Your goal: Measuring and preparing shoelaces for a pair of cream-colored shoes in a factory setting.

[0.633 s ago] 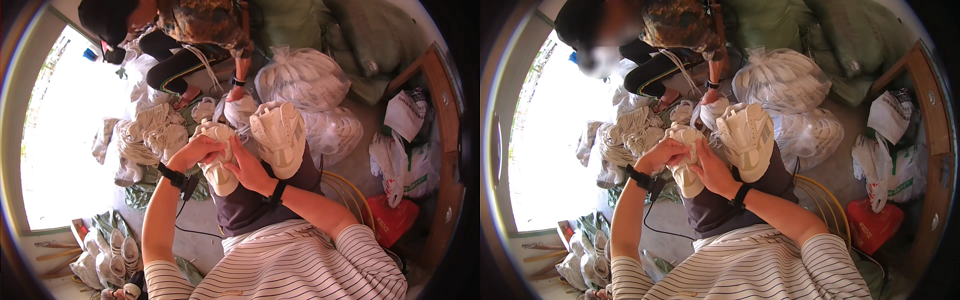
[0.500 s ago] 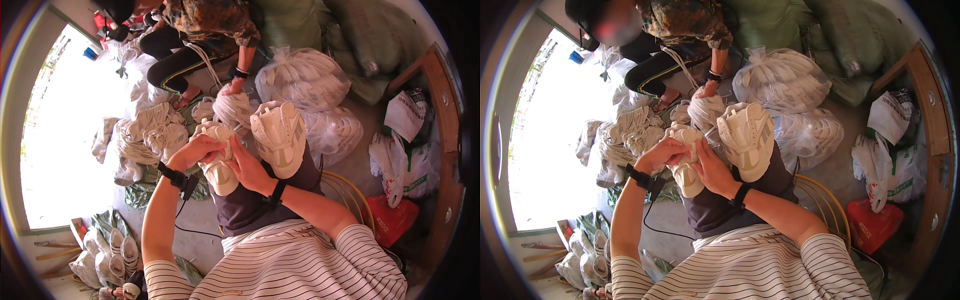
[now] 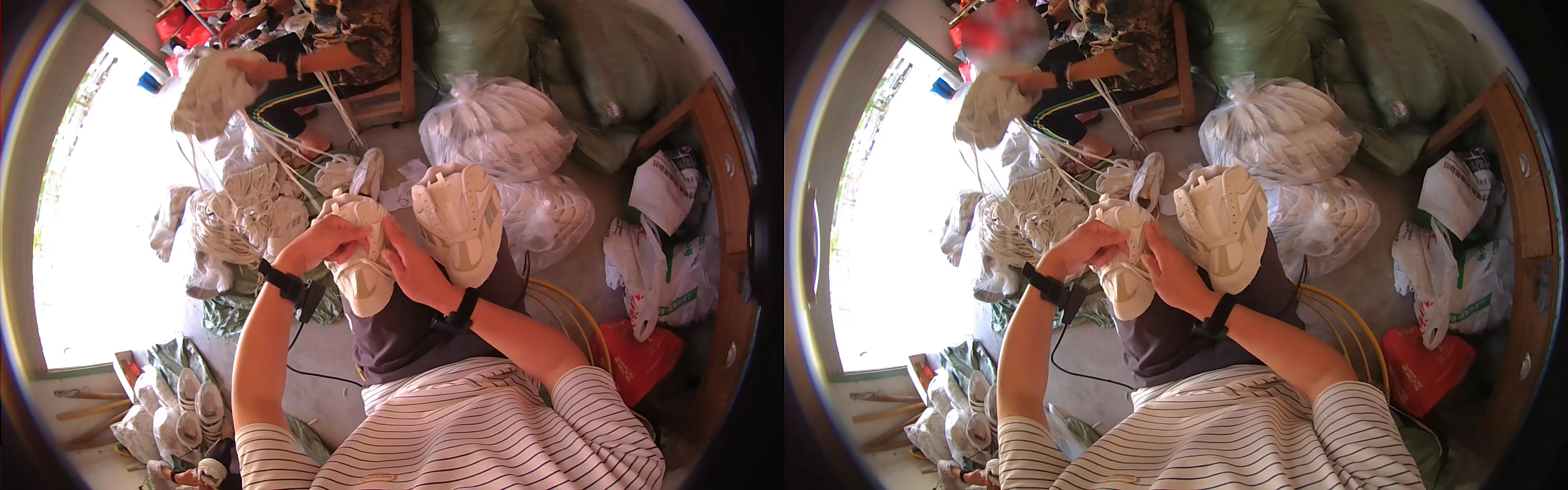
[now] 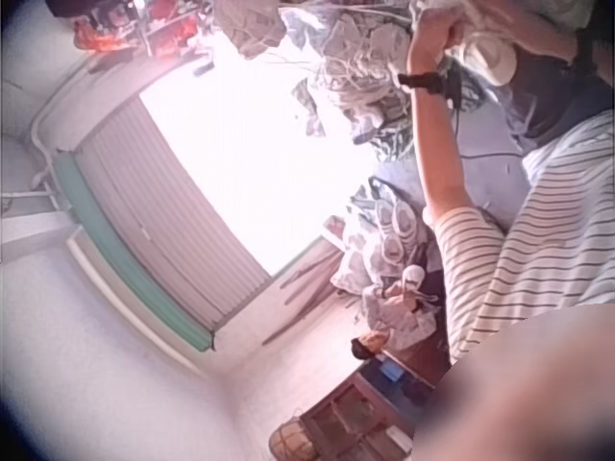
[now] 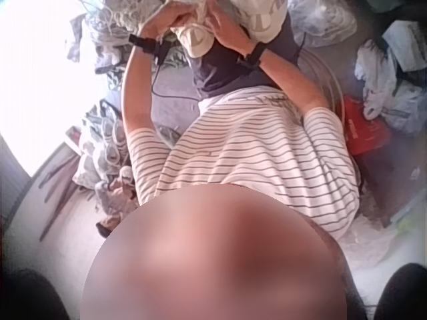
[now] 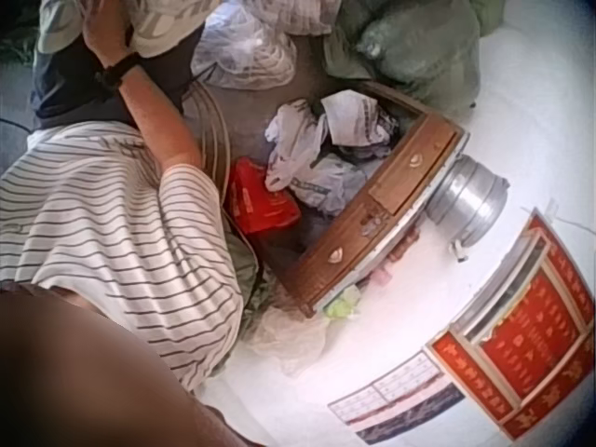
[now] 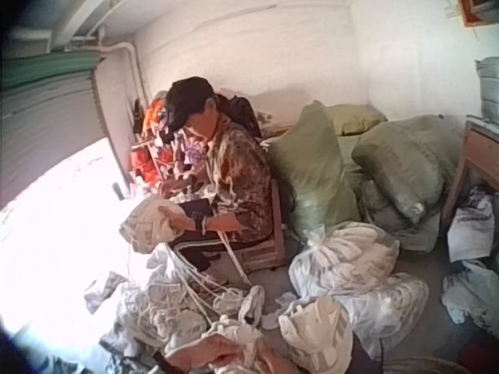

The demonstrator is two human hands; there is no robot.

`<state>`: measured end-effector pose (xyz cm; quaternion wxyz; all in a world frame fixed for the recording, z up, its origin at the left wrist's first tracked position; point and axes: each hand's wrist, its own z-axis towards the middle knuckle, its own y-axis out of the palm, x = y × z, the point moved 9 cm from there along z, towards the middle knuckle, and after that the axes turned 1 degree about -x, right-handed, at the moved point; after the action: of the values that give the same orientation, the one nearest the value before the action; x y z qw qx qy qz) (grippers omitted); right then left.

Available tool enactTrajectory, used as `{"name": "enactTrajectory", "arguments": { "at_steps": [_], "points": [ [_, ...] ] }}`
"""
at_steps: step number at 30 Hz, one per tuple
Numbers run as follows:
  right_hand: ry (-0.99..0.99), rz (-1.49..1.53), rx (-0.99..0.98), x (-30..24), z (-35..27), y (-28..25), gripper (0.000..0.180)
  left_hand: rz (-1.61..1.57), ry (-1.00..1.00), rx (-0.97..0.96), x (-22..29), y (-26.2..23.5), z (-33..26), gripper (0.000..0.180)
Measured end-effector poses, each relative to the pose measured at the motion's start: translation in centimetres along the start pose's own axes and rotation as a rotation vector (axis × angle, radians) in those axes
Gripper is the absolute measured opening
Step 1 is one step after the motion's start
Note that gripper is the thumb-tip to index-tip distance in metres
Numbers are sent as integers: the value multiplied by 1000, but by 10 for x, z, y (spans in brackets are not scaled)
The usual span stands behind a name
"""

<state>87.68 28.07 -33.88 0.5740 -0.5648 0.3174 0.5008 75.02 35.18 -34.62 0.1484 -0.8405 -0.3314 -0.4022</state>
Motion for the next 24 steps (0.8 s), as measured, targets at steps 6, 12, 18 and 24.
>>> {"name": "enactTrajectory", "arguments": {
  "at_steps": [6,12,18,24],
  "points": [
    [84,42,-23,5,-2,0,68,5,10,-23,-1,0,0,35],
    [65,-34,-9,0,-1,1,75,-19,-6,-33,-2,1,0,36],
    [42,-72,9,1,0,2,77,2,16,-42,0,2,0,36],
    [49,-21,-10,2,3,4,77,16,3,-28,-2,0,-1,35]
  ]
}}
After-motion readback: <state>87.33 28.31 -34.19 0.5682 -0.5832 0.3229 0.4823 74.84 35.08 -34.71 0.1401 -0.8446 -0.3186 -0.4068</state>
